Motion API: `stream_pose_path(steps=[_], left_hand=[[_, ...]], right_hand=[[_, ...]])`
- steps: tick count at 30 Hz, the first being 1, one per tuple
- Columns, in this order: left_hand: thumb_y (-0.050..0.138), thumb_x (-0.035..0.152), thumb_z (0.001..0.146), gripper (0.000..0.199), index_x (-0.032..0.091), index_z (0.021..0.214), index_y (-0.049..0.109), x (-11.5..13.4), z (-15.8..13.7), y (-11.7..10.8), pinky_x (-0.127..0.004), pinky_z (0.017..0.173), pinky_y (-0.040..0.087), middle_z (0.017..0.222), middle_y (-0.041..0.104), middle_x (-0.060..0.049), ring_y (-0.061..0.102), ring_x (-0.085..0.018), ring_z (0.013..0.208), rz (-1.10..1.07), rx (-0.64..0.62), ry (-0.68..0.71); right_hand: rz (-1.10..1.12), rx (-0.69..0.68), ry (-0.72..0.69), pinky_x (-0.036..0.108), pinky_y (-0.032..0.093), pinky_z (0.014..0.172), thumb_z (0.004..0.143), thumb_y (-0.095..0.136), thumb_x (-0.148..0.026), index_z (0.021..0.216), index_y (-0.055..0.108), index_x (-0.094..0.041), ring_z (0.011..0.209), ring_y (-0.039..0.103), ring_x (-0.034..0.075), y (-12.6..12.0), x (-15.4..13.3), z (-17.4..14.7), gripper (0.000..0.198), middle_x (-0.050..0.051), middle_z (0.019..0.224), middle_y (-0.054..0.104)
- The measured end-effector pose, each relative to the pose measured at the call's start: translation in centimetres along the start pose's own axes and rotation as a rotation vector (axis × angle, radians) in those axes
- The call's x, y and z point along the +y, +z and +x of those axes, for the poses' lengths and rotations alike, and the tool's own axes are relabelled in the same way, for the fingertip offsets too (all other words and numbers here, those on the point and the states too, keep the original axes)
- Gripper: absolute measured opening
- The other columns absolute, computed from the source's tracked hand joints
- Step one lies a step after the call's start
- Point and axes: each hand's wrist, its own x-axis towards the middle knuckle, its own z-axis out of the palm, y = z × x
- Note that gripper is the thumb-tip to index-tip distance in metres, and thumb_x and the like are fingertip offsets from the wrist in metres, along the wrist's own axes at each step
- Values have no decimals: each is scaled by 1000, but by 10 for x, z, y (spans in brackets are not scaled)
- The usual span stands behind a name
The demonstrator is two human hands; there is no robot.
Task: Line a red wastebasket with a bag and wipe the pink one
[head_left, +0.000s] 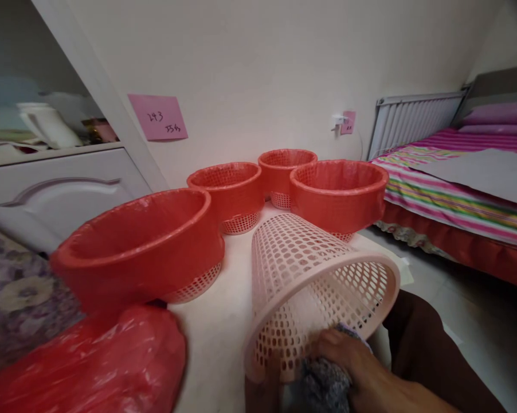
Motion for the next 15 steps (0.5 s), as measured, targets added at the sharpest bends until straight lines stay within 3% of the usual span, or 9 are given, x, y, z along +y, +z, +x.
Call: stream_pose_path(steps=[2,6,11,15], left_hand=[[62,44,75,49,16,115,58,5,5,-9,-56,105,39,118,65,-17,54,-36,121,-54,-9,-49],[65,49,72,60,17,121,56,27,12,-33,-58,101,42,120,65,-16,56,-37,117,-67,21,-50],[65,52,72,63,19,125,55,54,8,-42,-52,100,46,120,67,-11,58,-34,115,-50,88,-2],[62,53,75,57,22,122,59,57,7,-35,-47,106,41,126,63,-9,52,-31,123,-27,56,140]], right_hand=[[125,105,-105,33,44,73,67,59,-12,102,57,-26,88,59,22,-8,-3,7,38,4,93,63],[218,190,-191,32,44,74,60,53,2,110,52,-28,89,58,20,-15,0,34,59,2,95,62],[61,310,-206,37,45,81,56,47,3,107,56,-27,94,58,23,-19,7,79,60,4,98,64],[-106,489,-94,50,39,96,59,49,-3,108,60,-26,110,53,30,-23,15,133,56,6,107,65]])
